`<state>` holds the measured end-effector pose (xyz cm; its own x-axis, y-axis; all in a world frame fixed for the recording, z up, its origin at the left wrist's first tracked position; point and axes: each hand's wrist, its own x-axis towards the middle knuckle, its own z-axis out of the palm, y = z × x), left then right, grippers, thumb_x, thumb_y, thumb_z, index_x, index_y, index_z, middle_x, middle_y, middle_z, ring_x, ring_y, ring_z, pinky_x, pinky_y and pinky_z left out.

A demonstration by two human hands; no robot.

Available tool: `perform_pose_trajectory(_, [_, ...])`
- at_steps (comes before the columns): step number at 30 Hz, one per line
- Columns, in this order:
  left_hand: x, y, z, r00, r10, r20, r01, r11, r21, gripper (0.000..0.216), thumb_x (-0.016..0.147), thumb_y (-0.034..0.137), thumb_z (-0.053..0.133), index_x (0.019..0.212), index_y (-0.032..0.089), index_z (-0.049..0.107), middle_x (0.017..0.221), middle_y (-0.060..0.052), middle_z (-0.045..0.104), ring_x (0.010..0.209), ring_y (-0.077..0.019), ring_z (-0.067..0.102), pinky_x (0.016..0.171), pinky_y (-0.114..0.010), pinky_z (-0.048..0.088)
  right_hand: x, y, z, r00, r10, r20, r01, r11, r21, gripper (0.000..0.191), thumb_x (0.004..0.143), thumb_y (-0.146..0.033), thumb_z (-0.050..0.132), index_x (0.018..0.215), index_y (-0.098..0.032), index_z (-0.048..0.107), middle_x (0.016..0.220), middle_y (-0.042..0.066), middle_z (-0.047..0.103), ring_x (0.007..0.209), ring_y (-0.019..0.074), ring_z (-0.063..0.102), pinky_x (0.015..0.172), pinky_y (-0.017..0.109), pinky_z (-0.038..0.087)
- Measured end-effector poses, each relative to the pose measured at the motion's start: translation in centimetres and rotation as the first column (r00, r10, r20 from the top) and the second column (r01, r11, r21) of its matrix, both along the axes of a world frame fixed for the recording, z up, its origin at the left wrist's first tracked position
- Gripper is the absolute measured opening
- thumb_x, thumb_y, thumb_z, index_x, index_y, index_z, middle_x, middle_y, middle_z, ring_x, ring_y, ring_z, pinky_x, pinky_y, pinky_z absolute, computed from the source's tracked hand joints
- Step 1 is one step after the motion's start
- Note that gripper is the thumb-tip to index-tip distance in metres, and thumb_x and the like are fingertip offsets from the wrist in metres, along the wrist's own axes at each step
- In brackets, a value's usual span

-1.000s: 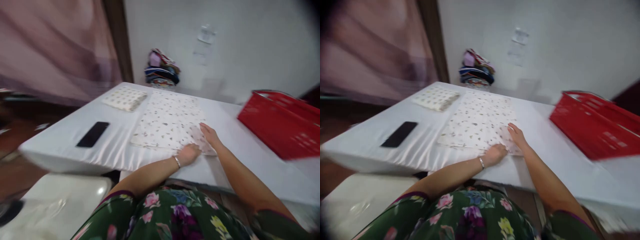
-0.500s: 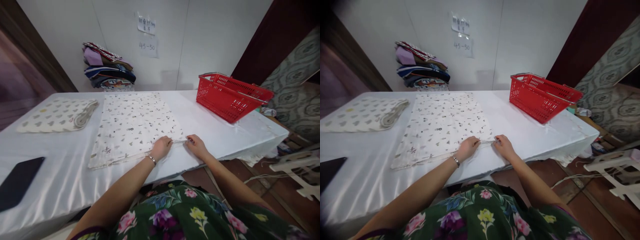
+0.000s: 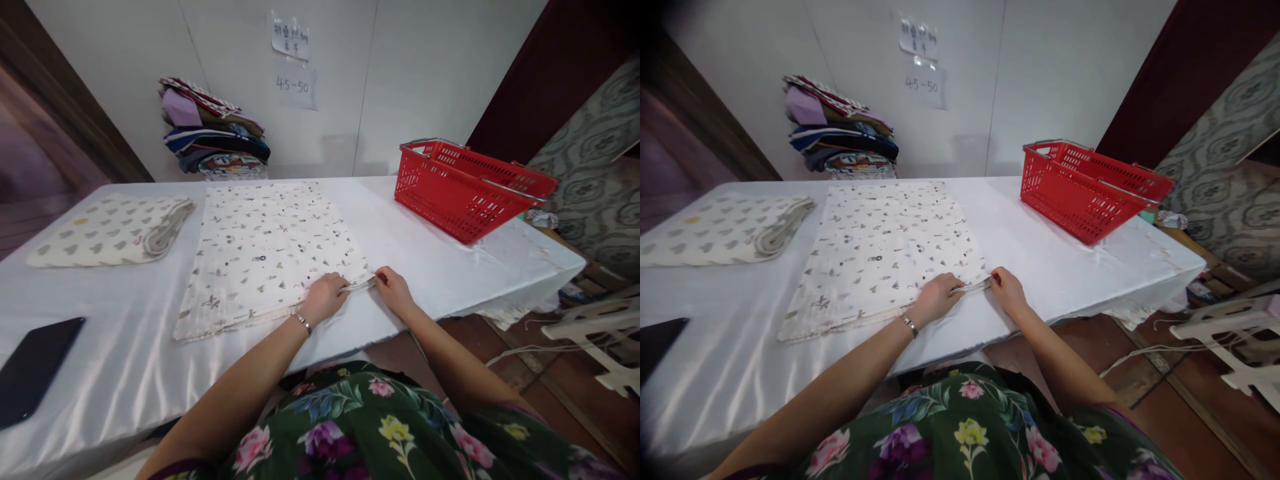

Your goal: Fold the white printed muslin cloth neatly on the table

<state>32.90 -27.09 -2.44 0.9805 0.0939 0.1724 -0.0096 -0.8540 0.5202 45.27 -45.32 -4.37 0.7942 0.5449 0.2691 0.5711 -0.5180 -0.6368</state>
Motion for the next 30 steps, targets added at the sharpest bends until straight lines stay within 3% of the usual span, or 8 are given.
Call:
perform_pose_trajectory(6, [0.1, -0.4, 0.6, 0.998, 0.046, -0.034, -0.046, 0.999, -0.003, 0.018, 0.086, 0.032, 0.051, 0.088, 0.021, 0.066, 0.088, -0.002, 0.061, 0.086, -0.0153, 0.056, 0.075, -0.027, 0.043, 0.5, -0.2, -0.1, 0.992, 0.043, -0.117, -0.033, 0.995, 0.094, 0.016, 0.079, -0.031, 0.049, 0.083, -0.021, 0.061, 0.076, 0.001, 0.064, 0.068, 0.016, 0.054, 0.065, 0.028, 0.041])
perform_pose_trajectory(12, [1.5, -1.7, 1.1, 0.997, 0.076, -0.028, -0.07, 0.98, 0.185, 0.023, 0.082, 0.039, 0.057, 0.092, 0.02, 0.064, 0.095, -0.005, 0.059, 0.092, -0.0195, 0.055, 0.076, -0.029, 0.044, 0.7, -0.1, -0.5, 0.978, 0.057, -0.203, -0.019, 0.983, 0.183, 0.019, 0.078, -0.033, 0.051, 0.088, -0.021, 0.062, 0.077, 0.0, 0.065, 0.07, 0.0167, 0.057, 0.067, 0.029, 0.043])
perform_pose_trajectory(17, [3.1, -2.1, 0.9, 0.994, 0.077, -0.076, -0.063, 0.984, 0.166, 0.026, 0.089, 0.033, 0.044, 0.085, 0.02, 0.065, 0.093, -0.005, 0.062, 0.094, -0.0192, 0.055, 0.077, -0.029, 0.043, 0.0, -0.2, -0.4, 0.977, 0.037, -0.208, 0.004, 0.981, 0.192, 0.017, 0.08, -0.032, 0.051, 0.09, -0.022, 0.059, 0.079, 0.0, 0.064, 0.07, 0.0163, 0.057, 0.066, 0.029, 0.043])
perform_pose_trajectory(20, [3.8, -1.9, 0.9, 0.981, 0.122, -0.154, -0.104, 0.987, 0.12, 0.03, 0.09, 0.033, 0.04, 0.082, 0.018, 0.065, 0.093, -0.006, 0.063, 0.09, -0.0189, 0.057, 0.073, -0.028, 0.043, -0.4, -0.2, -0.2, 0.992, -0.022, -0.122, 0.039, 0.99, 0.136, 0.01, 0.08, -0.03, 0.051, 0.084, -0.022, 0.057, 0.071, -0.001, 0.06, 0.065, 0.0162, 0.054, 0.062, 0.028, 0.043])
perform_pose_trajectory(25, [4.1, -1.8, 1.3, 0.968, 0.142, -0.205, -0.124, 0.988, 0.096, 0.03, 0.089, 0.033, 0.041, 0.082, 0.018, 0.065, 0.094, -0.007, 0.065, 0.089, -0.0182, 0.058, 0.071, -0.028, 0.042, -0.8, -0.2, -0.2, 0.977, 0.039, 0.208, -0.059, 0.994, 0.087, 0.013, 0.079, -0.016, 0.047, 0.077, -0.022, 0.059, 0.109, 0.008, 0.058, 0.101, 0.0215, 0.051, 0.085, 0.036, 0.044])
perform_pose_trajectory(30, [4.0, -1.9, 1.5, 0.962, 0.158, -0.221, -0.146, 0.987, 0.07, 0.031, 0.088, 0.034, 0.041, 0.08, 0.019, 0.067, 0.094, -0.007, 0.065, 0.085, -0.0177, 0.058, 0.069, -0.027, 0.042, -1.1, -0.4, -0.3, 0.926, 0.065, 0.371, -0.053, 0.998, -0.043, 0.021, 0.083, -0.016, 0.048, 0.093, -0.021, 0.066, 0.119, 0.009, 0.055, 0.107, 0.0244, 0.048, 0.091, 0.042, 0.041])
